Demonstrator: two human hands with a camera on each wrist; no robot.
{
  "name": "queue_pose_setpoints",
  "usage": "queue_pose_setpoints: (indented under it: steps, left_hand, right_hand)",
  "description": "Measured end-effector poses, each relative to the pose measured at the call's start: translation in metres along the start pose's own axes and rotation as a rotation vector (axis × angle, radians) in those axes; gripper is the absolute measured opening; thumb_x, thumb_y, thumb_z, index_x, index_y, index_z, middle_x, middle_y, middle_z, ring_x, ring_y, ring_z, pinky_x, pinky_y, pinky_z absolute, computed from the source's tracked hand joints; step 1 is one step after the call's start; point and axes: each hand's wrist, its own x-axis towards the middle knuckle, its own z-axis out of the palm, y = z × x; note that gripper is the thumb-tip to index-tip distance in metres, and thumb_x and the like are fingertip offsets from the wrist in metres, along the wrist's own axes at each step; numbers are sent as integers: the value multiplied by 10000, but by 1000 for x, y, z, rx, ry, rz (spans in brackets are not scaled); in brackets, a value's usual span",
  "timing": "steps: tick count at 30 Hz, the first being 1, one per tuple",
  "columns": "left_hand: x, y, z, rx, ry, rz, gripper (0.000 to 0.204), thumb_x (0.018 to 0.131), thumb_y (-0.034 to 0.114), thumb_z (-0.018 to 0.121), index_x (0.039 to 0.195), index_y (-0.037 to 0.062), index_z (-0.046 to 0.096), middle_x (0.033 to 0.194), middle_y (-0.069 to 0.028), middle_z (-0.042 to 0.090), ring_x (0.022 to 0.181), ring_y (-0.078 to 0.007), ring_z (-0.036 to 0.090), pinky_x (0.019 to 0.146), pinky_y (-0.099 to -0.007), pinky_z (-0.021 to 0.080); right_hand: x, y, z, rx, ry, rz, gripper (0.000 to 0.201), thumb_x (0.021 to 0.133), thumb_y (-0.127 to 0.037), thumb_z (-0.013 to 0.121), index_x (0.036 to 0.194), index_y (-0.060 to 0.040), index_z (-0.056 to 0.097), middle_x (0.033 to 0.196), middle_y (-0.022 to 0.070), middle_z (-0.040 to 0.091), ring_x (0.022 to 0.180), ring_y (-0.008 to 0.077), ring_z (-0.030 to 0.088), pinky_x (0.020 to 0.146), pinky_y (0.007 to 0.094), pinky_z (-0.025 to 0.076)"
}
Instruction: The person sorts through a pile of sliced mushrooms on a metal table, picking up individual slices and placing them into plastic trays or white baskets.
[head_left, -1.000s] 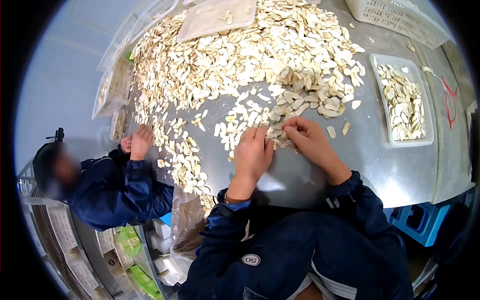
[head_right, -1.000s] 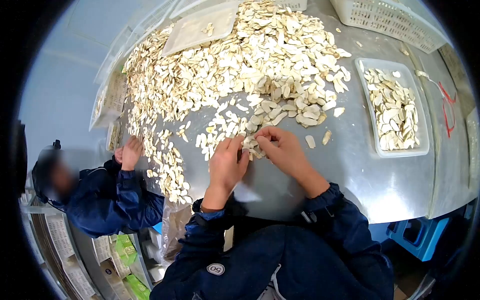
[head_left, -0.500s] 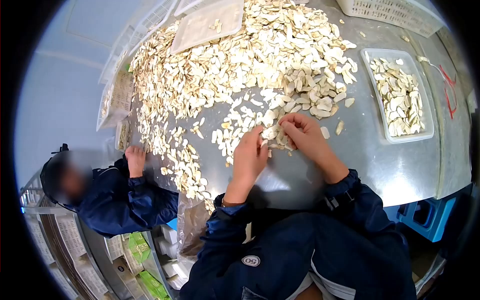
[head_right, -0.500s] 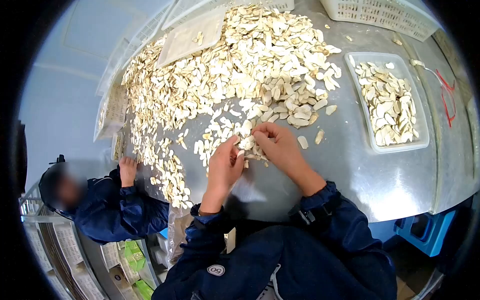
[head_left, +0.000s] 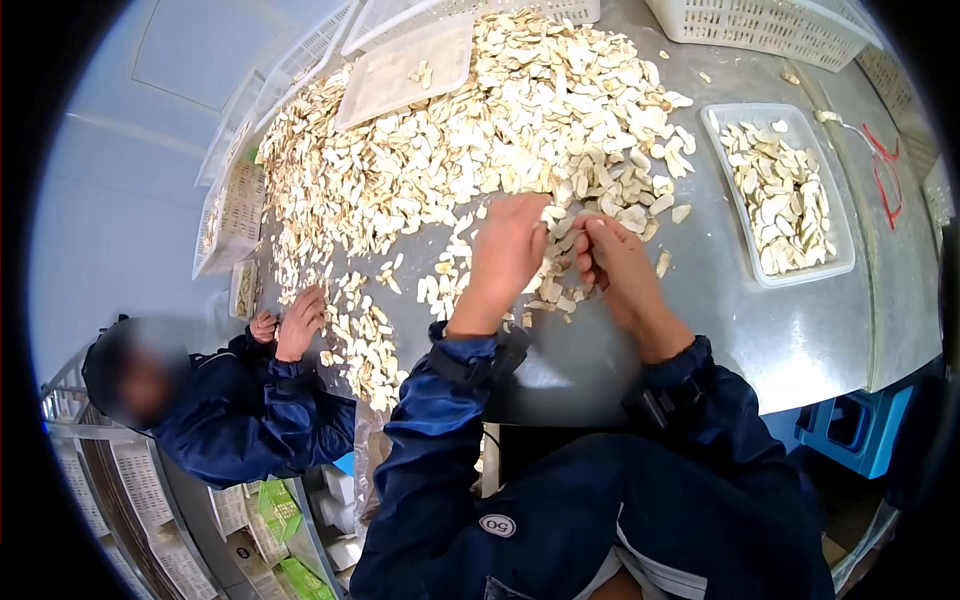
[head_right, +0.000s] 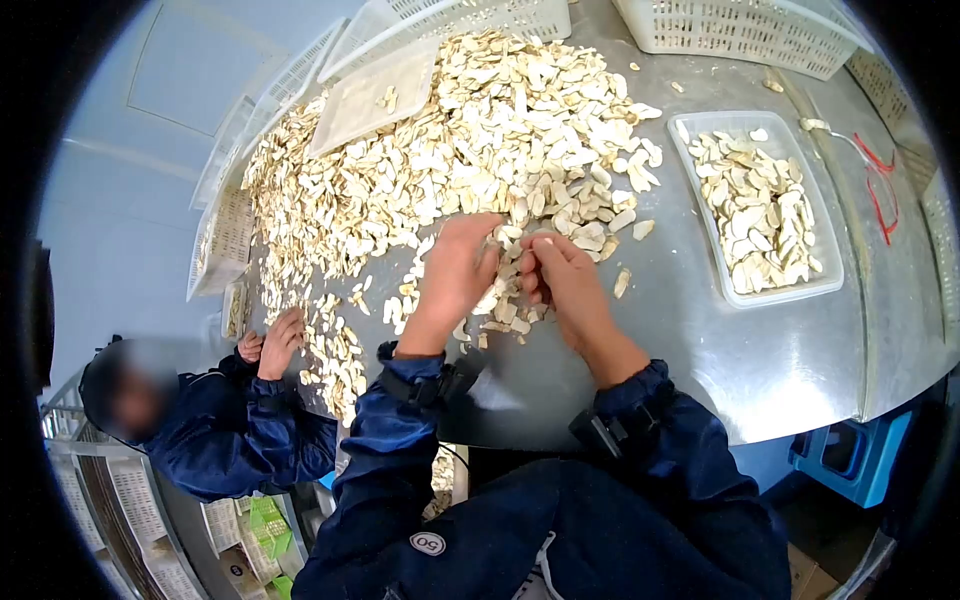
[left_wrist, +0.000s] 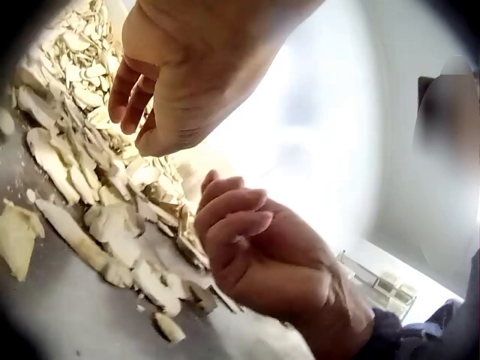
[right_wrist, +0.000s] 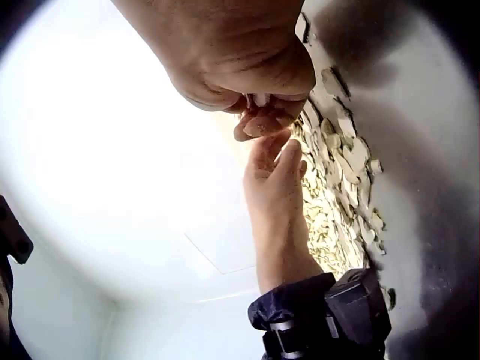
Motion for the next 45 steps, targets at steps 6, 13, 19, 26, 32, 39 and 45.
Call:
queue_pose_setpoints:
  steps: [6, 13, 19, 26, 32, 39, 45]
  left_hand:
    - [-5, 1, 11, -17, -64, -180, 213, 811, 10, 691, 1020, 50, 687, 924, -119, 693, 789, -320, 665, 698, -383, 531]
    - [-13, -23, -6, -268, -294, -295, 86, 871, 58, 665, 950, 32, 647, 757, -79, 636, 663, -187, 607, 615, -331, 499]
    - [17, -8, 13, 43, -116, -29, 184, 842, 77, 681, 1025, 75, 701, 984, -149, 689, 967, -353, 638, 819, -428, 522]
    - [2, -15, 11, -335, -198, -502, 303, 929, 64, 632, 1226, 3, 643, 792, -33, 685, 705, -138, 657, 658, -284, 520]
    - [-3, -17, 2, -876, -231, -633, 345, 987, 108, 604, 1303, -30, 594, 827, -18, 688, 760, -89, 650, 684, -225, 514]
    - [10, 17, -33, -979, -150, -700, 330, 1001, 180, 595, 1276, -2, 622, 890, -25, 712, 785, -82, 651, 681, -227, 513]
    - [13, -41, -8, -389, -69, -585, 216, 936, 152, 649, 1123, 53, 695, 1036, -68, 704, 853, -184, 684, 728, -307, 536]
  right_hand:
    - [2, -4, -4, 70, 25, 0, 206, 1010, -179, 505, 1150, -74, 614, 849, -23, 621, 660, 55, 548, 564, 215, 441]
    - [4, -2, -2, 90, 79, -35, 190, 1009, -155, 518, 1142, -60, 615, 875, -16, 602, 643, 47, 532, 539, 218, 435]
    - [7, 0, -4, 104, 56, -33, 172, 1003, -147, 529, 1119, -59, 621, 836, -21, 585, 627, 50, 511, 537, 223, 428]
    - [4, -1, -2, 61, 38, -6, 162, 995, -142, 526, 1095, -61, 623, 814, -24, 575, 625, 53, 506, 546, 230, 420]
    - [6, 6, -3, 6, 17, -17, 172, 1000, -161, 524, 1111, -65, 614, 894, -10, 590, 690, 62, 543, 586, 228, 432]
    - [-11, -19, 16, 35, 40, 114, 208, 1013, -213, 531, 1136, -66, 610, 903, -10, 583, 711, 59, 546, 563, 238, 430]
    - [0, -2, 2, -38, -67, 60, 179, 996, -194, 539, 1068, -68, 643, 806, -34, 539, 601, 43, 463, 490, 216, 344]
